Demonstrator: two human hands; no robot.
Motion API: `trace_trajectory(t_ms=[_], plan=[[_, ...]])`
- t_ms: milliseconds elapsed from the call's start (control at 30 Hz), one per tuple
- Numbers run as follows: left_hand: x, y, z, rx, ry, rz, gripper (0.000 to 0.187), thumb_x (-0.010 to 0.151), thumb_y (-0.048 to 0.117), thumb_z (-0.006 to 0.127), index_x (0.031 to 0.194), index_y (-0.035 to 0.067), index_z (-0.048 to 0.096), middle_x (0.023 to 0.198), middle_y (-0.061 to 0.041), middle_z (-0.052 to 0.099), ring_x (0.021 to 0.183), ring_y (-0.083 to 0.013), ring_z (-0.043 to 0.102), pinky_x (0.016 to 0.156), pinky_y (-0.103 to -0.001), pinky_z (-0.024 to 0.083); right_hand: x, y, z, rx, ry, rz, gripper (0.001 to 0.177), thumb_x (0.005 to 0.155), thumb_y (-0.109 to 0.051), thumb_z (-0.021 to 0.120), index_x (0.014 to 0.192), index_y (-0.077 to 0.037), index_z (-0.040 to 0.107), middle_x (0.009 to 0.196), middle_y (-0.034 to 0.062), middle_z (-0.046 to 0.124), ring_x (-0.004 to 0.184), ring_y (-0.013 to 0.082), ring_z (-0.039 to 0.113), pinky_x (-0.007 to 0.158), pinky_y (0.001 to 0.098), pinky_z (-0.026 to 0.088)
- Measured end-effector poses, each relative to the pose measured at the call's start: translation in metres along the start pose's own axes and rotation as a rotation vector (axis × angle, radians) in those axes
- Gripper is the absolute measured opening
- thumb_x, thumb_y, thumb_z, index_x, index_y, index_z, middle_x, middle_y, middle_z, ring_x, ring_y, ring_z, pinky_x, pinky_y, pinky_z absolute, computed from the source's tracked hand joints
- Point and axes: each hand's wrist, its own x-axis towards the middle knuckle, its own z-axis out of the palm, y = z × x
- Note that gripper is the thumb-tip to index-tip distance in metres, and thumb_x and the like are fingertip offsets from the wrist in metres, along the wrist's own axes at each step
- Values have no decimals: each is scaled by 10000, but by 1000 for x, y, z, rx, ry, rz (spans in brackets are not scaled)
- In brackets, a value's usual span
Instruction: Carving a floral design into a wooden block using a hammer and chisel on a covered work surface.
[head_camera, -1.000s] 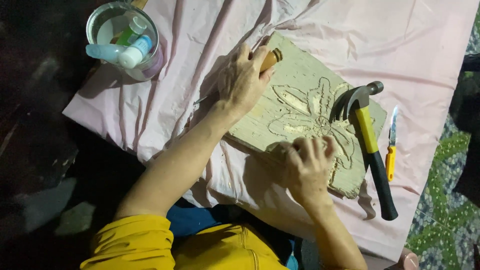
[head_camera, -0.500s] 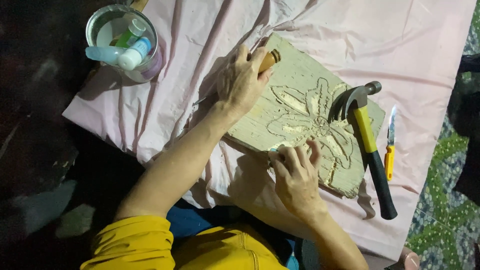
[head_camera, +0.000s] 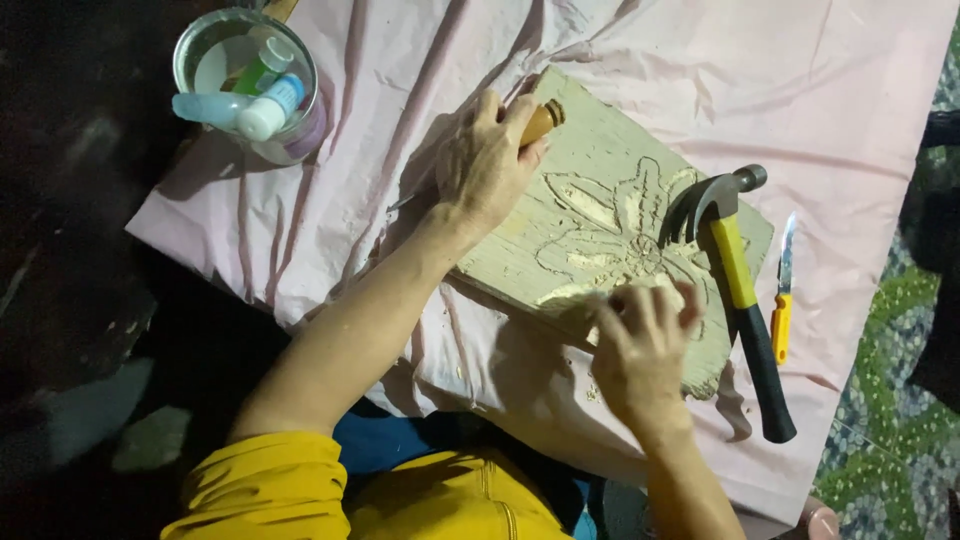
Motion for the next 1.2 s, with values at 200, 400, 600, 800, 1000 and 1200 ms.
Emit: trace_trajectory(t_ms=[200,400,600,800,1000,1200], plan=[[1,-4,7,-17,42,18,472,889,331,854,1255,117,647,1299,-167,549,917,-214,658,629,-290,649,9,3,1,-87,-1,-4,491,768,89,686,1037,-321,720,989,-12,617,991,242,546,1161,486,249],[0,1,-3,-3,13,6,484,889,316,854,1277,123,638,1227,-156,554,897,-230,671,613,-301,658,13,-18,4,31,98,-122,390,803,77,640,1018,-238,719,997,28,617,958,234,549,1113,536,305],[0,1,-4,-4,2,3,478,909,342,835,1288,125,640,1148,-142,564,847,-235,672,581,-308,645,10,4,9,-23,85,48,454,741,-3,735,1126,-243,717,1051,41,650,1029,260,542,1153,507,262],[0,4,-9,39,-16,-10,506,884,318,847,1308,135,640,1162,-135,566,911,-241,639,595,-299,628,10,-41,-2,154,117,-151,228,902,18,626,1062,-137,673,988,44,624,904,224,560,1080,540,300],[-3,-1,-7,26,-56,-5,395,947,369,727,1277,201,589,1081,-128,587,970,-426,703,688,-564,622,14,15,4,-71,189,-38,89,806,-99,753,847,-143,688,928,66,552,885,253,549,1024,568,319],[-3,-1,-11,16,-51,0,406,936,365,744,1285,214,605,1090,-129,590,987,-429,697,711,-563,610,11,-20,8,196,173,-128,203,760,-29,711,933,-134,709,898,76,524,829,261,529,1019,599,323]])
